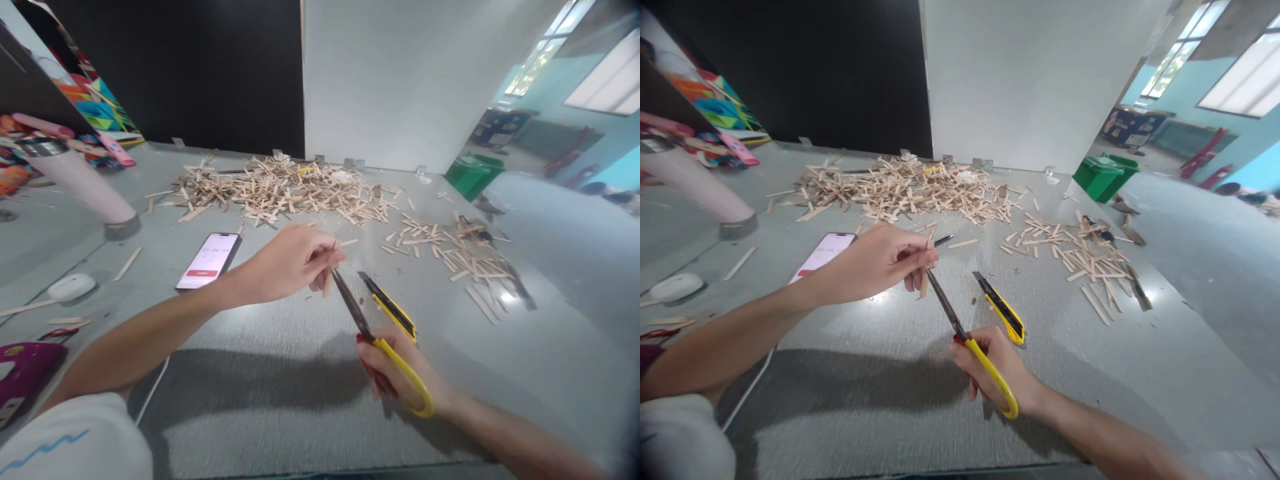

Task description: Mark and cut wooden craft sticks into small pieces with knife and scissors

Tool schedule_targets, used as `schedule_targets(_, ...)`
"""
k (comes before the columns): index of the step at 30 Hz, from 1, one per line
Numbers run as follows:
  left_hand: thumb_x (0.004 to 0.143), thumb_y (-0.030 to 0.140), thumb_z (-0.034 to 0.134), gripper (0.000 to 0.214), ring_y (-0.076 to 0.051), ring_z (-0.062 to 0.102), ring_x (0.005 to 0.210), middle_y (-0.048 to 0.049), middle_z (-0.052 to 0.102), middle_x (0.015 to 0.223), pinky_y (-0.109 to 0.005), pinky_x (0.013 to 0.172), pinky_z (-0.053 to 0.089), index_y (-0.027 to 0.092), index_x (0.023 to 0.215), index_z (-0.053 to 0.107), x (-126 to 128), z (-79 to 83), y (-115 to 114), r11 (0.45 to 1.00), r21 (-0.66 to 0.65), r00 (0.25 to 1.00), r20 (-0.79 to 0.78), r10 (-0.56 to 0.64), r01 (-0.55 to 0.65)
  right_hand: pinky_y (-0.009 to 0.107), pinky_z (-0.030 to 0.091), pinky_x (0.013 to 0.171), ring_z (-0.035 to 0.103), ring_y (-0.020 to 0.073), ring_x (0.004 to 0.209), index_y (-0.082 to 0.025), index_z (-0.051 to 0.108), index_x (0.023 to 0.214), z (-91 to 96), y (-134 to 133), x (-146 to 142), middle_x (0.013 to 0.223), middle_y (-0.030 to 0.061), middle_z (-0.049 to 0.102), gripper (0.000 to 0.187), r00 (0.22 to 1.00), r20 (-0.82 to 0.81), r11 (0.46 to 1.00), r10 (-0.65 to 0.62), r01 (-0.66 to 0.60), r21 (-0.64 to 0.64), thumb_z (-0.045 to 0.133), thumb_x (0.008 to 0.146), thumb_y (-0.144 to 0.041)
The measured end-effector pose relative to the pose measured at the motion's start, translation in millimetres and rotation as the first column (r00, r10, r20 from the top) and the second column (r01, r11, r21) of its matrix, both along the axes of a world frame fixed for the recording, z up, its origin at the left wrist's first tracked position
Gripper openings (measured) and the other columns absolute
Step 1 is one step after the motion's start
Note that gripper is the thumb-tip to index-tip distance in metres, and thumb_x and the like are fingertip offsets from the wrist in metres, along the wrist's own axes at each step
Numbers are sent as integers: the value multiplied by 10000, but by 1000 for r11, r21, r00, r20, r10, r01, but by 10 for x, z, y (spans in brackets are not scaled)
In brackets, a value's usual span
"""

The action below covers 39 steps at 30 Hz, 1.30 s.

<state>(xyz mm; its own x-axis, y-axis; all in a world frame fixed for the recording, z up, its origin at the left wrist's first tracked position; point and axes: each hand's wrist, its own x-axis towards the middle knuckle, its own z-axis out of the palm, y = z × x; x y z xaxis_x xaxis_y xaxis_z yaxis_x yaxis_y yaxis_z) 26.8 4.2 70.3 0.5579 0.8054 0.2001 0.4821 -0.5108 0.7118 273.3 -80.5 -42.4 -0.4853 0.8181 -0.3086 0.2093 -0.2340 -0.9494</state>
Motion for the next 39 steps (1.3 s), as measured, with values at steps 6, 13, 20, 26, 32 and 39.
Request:
schedule_targets(6, 1126, 288, 536, 448, -94, 682, 549, 22, 769, 648, -197, 568, 482, 182, 700, 627, -13, -29, 16, 999, 19, 997, -67, -33, 35, 225, 447, 400, 354, 70, 328, -241, 441, 563, -58, 5, 9, 394, -79, 388, 622, 1000, -25, 1000, 3, -4, -25, 730, 905, -673)
schedule_targets(13, 1122, 335, 549, 495, -89, 605, 494, 13, 733, 596, -208, 510, 389, 183, 657, 621, -78, -6, 90, 993, -21, 986, -113, -120, 119, 188, 348, 324, 404, 78, 285, -223, 508, 521, 30, 50, 53, 369, -51, 434, 597, 987, -121, 982, 108, -125, -140, 636, 924, -644)
schedule_targets(20, 1113, 473, 571, 477, -108, 660, 538, -3, 712, 607, -192, 569, 445, 183, 736, 606, -131, 43, 126, 963, -157, 972, -42, -230, 221, 168, 284, 279, 447, 87, 278, -211, 537, 576, -82, 117, 136, 388, -62, 449, 614, 947, -244, 945, 207, -258, -200, 622, 925, -708)
schedule_targets(26, 1100, 472, 601, 468, -107, 687, 562, -9, 724, 629, -178, 605, 470, 175, 739, 631, -162, 50, 131, 959, -156, 967, -62, -247, 235, 185, 314, 276, 406, 85, 265, -209, 545, 606, -138, 143, 149, 400, -86, 411, 641, 922, -318, 926, 221, -301, -227, 611, 925, -762)
schedule_targets(32, 1092, 400, 624, 415, -89, 650, 534, 13, 706, 598, -173, 577, 436, 174, 749, 678, -161, 81, 137, 963, -145, 963, -114, -242, 225, 181, 241, 277, 469, 103, 266, -222, 493, 543, -154, 82, 127, 345, -64, 399, 673, 938, -265, 935, 223, -283, -213, 569, 979, -729)
schedule_targets(39, 1039, 333, 698, 183, -124, 707, 681, -13, 752, 788, -203, 649, 498, 181, 938, 704, -167, 95, 157, 925, -222, 945, -45, -325, 308, 180, 237, 264, 485, 109, 258, -230, 462, 522, -160, 36, 127, 329, -71, 369, 672, 913, -355, 920, 200, -299, -253, 591, 977, -707)
